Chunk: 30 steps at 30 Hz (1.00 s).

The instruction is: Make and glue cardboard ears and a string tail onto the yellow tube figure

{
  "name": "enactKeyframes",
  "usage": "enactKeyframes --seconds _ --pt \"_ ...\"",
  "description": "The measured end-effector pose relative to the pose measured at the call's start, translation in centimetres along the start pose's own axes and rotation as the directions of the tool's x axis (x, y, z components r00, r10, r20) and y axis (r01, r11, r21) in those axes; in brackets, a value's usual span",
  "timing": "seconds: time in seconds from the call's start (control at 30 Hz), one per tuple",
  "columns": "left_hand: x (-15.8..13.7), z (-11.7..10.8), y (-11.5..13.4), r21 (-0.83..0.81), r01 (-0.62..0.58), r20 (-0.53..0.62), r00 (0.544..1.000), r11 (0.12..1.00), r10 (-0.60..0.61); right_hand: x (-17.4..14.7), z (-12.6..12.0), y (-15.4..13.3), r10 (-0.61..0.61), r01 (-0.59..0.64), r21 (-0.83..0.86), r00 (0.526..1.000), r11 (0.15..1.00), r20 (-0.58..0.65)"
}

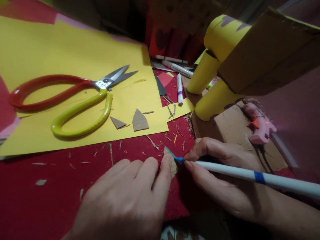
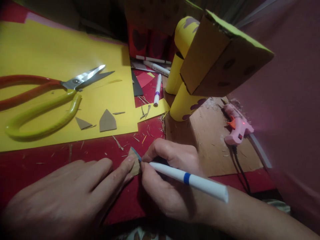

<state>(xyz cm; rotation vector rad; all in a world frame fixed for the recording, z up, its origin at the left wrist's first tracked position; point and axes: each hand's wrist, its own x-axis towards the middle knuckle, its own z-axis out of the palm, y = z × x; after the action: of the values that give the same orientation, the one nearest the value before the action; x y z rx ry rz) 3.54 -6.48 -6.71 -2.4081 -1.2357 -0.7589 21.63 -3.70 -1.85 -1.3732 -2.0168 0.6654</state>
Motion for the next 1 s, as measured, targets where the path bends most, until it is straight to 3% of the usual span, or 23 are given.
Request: enactKeyframes --seconds 1.0 --pt "0.24 -0.25 0.14 -0.001 0.013 0.038 0.999 1.0 -0.013 -0.12 -0.67 0.09 -0.015 0.014 0.004 0.998 1.0 0.064"
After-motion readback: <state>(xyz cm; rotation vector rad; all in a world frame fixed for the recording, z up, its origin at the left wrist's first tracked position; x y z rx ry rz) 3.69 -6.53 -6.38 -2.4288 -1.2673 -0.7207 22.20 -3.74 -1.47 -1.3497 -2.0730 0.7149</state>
